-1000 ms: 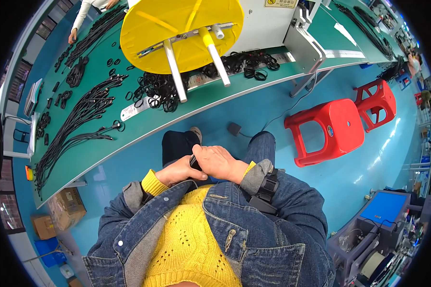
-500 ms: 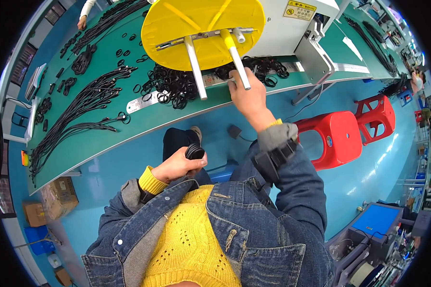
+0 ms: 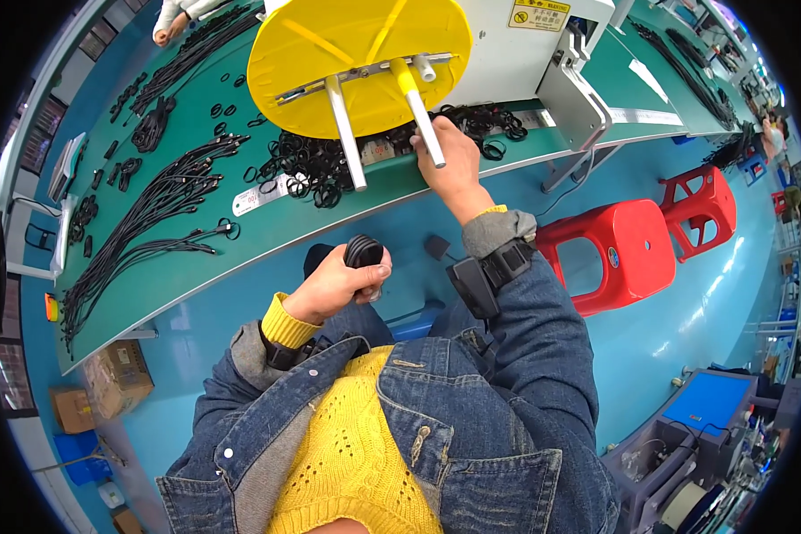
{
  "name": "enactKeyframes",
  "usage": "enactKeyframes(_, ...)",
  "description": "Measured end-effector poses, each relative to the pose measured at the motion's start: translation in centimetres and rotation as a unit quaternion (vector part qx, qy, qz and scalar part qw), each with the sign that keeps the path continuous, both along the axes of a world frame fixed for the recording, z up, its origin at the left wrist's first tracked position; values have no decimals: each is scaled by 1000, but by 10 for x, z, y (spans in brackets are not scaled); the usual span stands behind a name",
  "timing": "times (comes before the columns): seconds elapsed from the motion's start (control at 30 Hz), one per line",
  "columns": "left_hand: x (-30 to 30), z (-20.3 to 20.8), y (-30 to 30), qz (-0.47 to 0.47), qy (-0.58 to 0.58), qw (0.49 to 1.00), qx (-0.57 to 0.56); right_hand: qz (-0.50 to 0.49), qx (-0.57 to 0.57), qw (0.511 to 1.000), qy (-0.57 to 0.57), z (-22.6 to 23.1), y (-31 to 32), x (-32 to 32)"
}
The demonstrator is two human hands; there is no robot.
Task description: The person winds a cable around the pegs of a machine, removes the coiled cable, and secures it with a rubber band. They then place the finished cable onto the table and pick up another cable to repeat the process.
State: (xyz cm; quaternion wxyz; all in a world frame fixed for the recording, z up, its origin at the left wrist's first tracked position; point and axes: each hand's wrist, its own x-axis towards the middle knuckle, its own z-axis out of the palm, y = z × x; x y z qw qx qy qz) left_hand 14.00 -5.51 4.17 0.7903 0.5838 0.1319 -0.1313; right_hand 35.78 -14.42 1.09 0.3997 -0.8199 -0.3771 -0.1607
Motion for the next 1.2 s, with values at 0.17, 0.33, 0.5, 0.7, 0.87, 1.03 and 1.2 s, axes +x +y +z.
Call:
enactKeyframes(0.17, 0, 0, 3, 43, -19, 999, -6, -11, 57, 998, 31, 8, -12, -11)
enactKeyframes(0.33, 5, 0, 9, 132, -60, 989, -15, 103, 193, 895, 390, 31, -21, -24)
enactKeyframes(0.5, 11, 6, 12, 179, -69, 980, -44, 260, 149, 717, 630, 44, -38, -68)
enactKeyframes(0.7, 2, -2, 11, 101, -43, 992, -67, 322, 102, 686, 645, 32, -49, -98)
enactKeyframes(0.87, 0, -16, 27, 178, -30, 984, -4, 390, 218, 688, 571, 23, -53, -136)
enactKeyframes(1.03, -6, -20, 22, 73, -66, 983, -153, 359, 146, 684, 618, 18, -57, -131)
enactKeyframes(1.2, -8, -3, 19, 6, 57, 987, -151, 284, -7, 766, 577, 58, -59, -108)
